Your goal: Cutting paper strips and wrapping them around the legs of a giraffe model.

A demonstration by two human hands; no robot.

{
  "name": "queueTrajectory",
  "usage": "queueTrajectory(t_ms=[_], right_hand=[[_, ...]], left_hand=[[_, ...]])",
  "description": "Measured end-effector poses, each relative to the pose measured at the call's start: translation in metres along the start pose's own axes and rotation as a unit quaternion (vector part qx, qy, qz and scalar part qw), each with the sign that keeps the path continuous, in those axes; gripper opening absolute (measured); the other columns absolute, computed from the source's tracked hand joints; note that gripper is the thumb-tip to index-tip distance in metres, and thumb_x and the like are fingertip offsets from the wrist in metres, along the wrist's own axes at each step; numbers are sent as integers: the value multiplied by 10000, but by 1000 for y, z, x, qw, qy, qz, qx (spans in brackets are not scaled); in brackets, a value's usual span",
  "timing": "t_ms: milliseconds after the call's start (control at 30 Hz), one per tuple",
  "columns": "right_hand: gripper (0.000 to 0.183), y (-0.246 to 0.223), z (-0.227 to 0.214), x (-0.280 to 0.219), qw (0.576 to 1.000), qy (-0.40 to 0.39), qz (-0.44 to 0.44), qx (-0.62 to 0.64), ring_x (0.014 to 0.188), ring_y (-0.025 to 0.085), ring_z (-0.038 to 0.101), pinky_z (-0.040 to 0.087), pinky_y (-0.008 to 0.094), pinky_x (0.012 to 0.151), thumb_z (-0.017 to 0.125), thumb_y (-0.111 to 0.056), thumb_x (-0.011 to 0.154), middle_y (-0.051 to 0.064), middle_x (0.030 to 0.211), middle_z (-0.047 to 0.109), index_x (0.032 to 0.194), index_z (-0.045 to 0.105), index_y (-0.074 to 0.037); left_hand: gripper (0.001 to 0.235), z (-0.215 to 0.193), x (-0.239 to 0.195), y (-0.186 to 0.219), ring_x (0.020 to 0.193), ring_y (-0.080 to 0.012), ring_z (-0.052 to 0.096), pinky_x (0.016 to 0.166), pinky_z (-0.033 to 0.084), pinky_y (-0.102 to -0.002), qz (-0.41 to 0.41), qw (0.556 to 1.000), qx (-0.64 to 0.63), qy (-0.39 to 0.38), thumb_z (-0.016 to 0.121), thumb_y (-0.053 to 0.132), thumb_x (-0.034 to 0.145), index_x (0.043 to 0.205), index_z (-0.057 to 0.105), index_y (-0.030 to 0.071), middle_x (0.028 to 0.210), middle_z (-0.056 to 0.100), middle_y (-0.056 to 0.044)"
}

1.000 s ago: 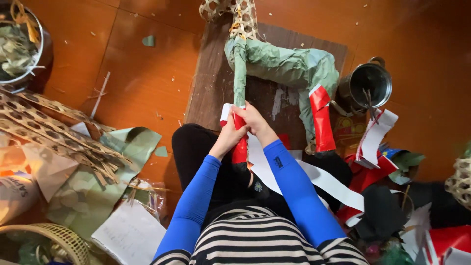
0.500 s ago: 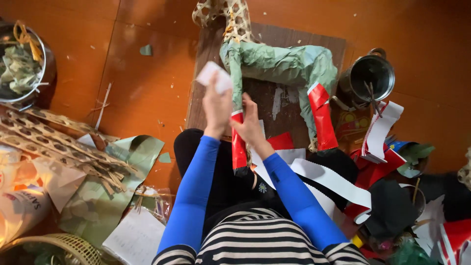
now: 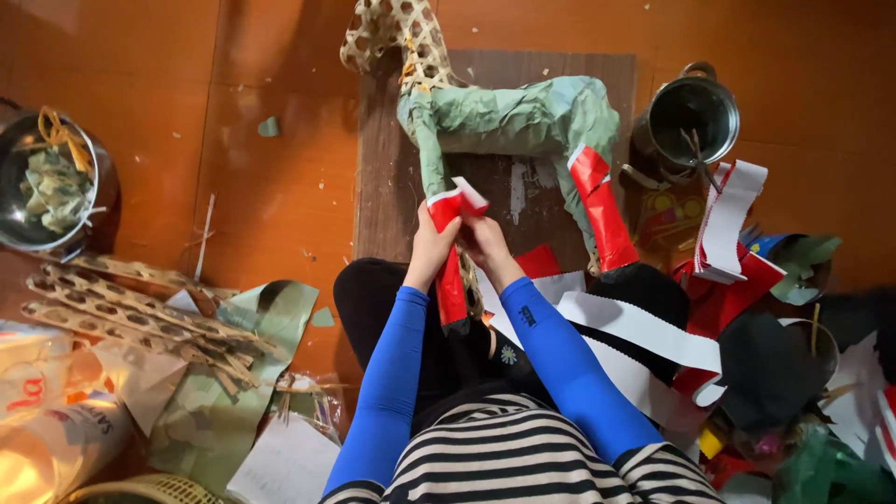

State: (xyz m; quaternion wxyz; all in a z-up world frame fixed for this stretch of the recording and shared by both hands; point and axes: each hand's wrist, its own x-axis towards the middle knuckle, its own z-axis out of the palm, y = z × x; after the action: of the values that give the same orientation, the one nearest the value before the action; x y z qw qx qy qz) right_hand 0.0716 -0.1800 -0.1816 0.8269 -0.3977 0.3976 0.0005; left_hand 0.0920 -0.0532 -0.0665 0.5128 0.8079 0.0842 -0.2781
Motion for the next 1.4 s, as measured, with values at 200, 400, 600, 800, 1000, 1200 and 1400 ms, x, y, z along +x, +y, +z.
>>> queueTrajectory(t_ms=[200, 400, 600, 800, 1000, 1200, 1400], right_hand=[[299, -20, -7, -27, 878, 59, -299, -370, 1104, 412, 753, 593, 521, 931, 640, -261, 1097, 234, 1072, 804, 1134, 826, -30], [782, -37, 66, 12, 846, -94, -93, -516, 1372, 322, 660, 551, 502, 1143, 737, -685, 960, 151, 1402, 734, 1506, 630, -134], [675, 4, 64, 40, 974, -181, -50, -124, 1101, 245, 713, 639, 427, 928, 955, -291, 914, 127, 1300, 738, 1453, 619, -61], [828, -65, 79, -13, 895, -175, -85, -402, 1236, 504, 706, 574, 584, 1106, 433, -795, 1073, 350, 1385, 674, 1720, 252, -311], [208, -213, -42, -12, 833, 2, -469, -295, 1047, 320, 775, 599, 406, 998, 799, -125, 965, 160, 1051, 820, 1164, 844, -84], [196, -304, -265, 80, 508, 374, -293, -719, 1244, 378, 620, 403, 652, 1097, 664, -199, 1059, 112, 1191, 684, 1158, 833, -186], [155, -322, -292, 56, 439, 330, -347, -760, 999, 354, 704, 568, 520, 782, 635, -153, 1023, 125, 995, 694, 1067, 782, -130]], left_hand=[[840, 20, 35, -32, 1273, -488, 704, 1033, 597, -588, -4, 997, 62, 49, 791, 489, 972, 1645, 333, 287, 1336, 717, -328], [996, -8, -11, 35, 1354, -521, 641, 1112, 545, -614, 34, 997, -22, -59, 791, 231, 895, 1703, 209, 196, 1456, 625, -397], [720, -36, 11, -16, 1369, -502, 575, 1137, 505, -629, 248, 960, -110, 71, 789, 65, 975, 1592, 459, -106, 1530, 496, -453], [887, -32, 27, 3, 941, -192, 767, 843, 625, -351, 230, 948, -102, 192, 739, 22, 1015, 1762, 286, 179, 1064, 816, -194], [833, -10, 7, 28, 1158, -294, 765, 1042, 603, -446, 200, 956, -24, 213, 753, 77, 972, 1715, 398, 206, 1197, 809, -171], [798, 2, 28, 20, 1149, -352, 763, 989, 634, -441, 209, 958, 14, 197, 749, 43, 933, 1673, 474, 157, 1303, 783, -152], [719, 5, 34, 18, 1096, -337, 765, 929, 654, -415, 219, 951, 65, 210, 764, 74, 940, 1622, 535, 94, 1278, 787, -122]])
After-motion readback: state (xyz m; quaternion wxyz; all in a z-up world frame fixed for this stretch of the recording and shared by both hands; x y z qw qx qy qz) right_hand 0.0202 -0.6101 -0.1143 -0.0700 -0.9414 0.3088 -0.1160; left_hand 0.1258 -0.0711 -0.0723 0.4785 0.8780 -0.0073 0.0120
